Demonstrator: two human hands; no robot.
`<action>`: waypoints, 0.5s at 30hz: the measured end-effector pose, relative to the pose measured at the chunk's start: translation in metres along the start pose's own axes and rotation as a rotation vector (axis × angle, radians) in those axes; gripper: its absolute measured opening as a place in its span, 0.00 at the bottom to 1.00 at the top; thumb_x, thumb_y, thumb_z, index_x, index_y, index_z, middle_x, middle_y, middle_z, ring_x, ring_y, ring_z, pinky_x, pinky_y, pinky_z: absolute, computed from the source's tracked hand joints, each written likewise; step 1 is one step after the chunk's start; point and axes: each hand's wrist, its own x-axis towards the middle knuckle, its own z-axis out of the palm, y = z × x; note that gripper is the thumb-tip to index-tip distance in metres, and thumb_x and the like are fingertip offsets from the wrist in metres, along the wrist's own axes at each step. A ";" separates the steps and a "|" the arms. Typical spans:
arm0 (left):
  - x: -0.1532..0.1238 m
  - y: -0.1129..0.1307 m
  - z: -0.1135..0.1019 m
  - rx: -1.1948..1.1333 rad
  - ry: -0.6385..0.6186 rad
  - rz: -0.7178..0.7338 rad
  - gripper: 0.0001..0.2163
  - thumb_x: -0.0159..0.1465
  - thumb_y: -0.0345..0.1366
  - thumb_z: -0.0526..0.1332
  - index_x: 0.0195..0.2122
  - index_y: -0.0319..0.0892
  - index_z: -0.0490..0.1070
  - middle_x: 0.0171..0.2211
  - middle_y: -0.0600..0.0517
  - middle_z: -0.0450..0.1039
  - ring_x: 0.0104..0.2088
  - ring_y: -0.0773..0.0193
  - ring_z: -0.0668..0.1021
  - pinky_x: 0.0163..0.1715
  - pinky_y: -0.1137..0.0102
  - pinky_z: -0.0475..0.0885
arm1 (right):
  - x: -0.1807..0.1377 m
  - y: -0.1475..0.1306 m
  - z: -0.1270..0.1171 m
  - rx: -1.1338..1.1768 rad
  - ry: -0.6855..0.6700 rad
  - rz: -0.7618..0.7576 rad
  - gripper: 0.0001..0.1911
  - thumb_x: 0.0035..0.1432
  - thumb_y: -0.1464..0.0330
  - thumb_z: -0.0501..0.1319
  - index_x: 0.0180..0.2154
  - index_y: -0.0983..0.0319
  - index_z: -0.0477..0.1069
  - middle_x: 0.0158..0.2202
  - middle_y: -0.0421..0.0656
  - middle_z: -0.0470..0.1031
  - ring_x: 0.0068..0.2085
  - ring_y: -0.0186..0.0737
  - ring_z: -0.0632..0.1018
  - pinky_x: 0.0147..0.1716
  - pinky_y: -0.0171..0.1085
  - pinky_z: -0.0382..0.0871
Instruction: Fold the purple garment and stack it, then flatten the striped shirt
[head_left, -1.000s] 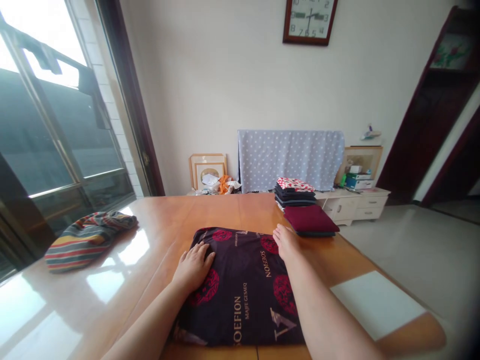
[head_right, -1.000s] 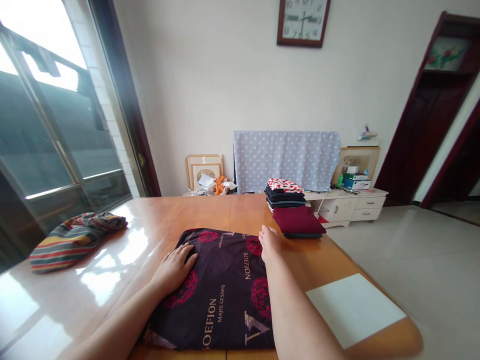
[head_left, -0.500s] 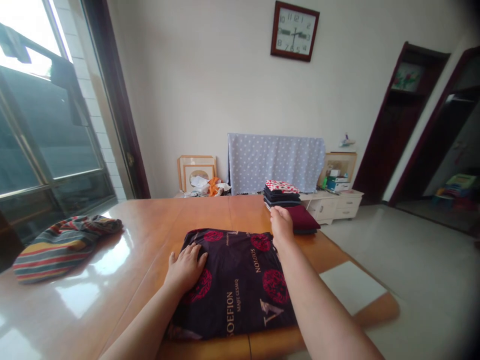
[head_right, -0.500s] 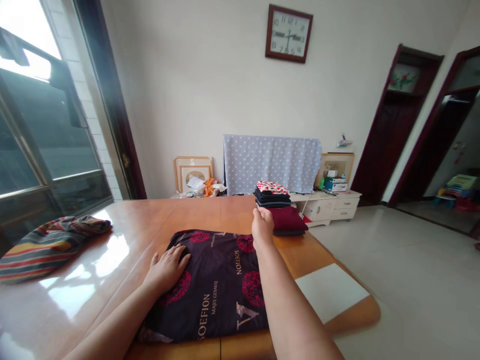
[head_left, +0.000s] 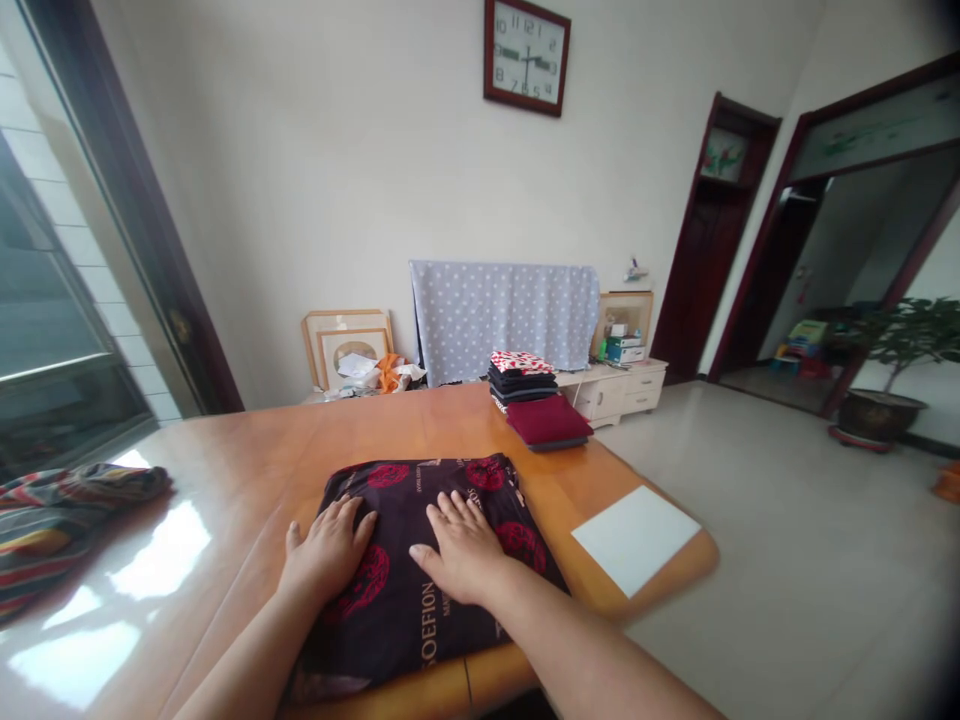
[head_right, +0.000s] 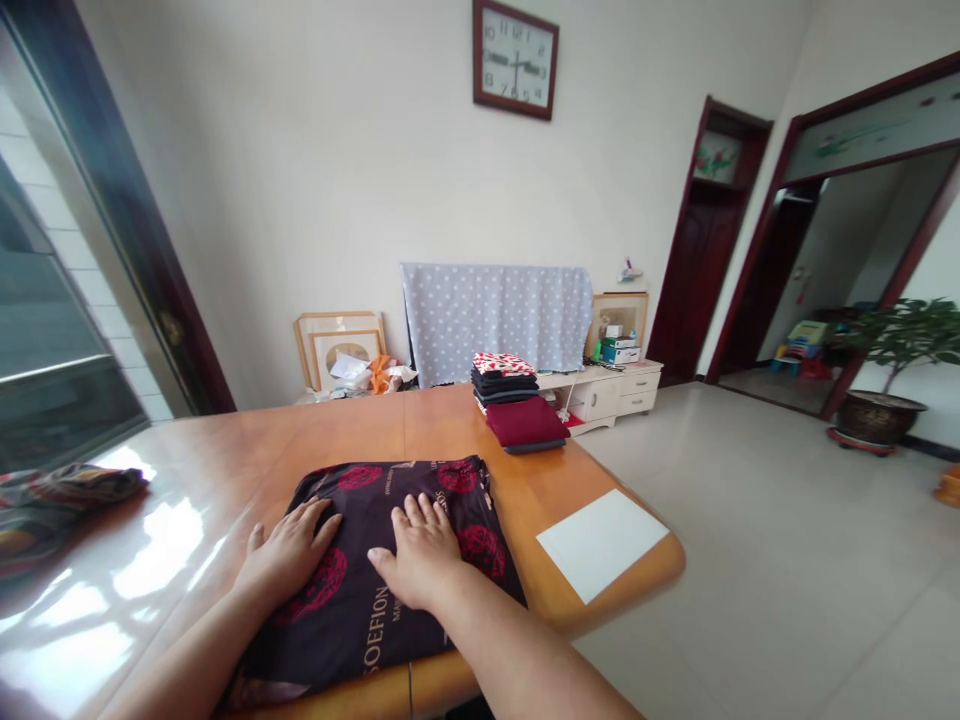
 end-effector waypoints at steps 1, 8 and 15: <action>0.000 0.000 0.000 0.001 0.002 -0.001 0.26 0.69 0.54 0.45 0.61 0.49 0.65 0.67 0.43 0.61 0.67 0.46 0.62 0.63 0.36 0.45 | -0.004 0.008 -0.005 -0.022 0.005 0.025 0.42 0.64 0.46 0.51 0.70 0.63 0.53 0.73 0.51 0.44 0.73 0.55 0.44 0.69 0.55 0.35; -0.002 0.000 -0.002 -0.023 0.010 0.002 0.27 0.70 0.55 0.44 0.61 0.48 0.66 0.67 0.43 0.61 0.66 0.46 0.64 0.62 0.33 0.42 | -0.041 0.042 -0.038 -0.206 -0.023 0.211 0.42 0.66 0.45 0.43 0.71 0.63 0.48 0.73 0.49 0.44 0.73 0.53 0.43 0.68 0.55 0.26; -0.008 0.005 -0.009 -0.022 0.024 0.025 0.26 0.70 0.54 0.44 0.60 0.47 0.67 0.66 0.43 0.63 0.65 0.45 0.65 0.63 0.33 0.40 | -0.067 0.057 -0.052 -0.261 -0.033 0.312 0.40 0.67 0.44 0.40 0.71 0.58 0.47 0.73 0.45 0.44 0.73 0.54 0.45 0.67 0.61 0.26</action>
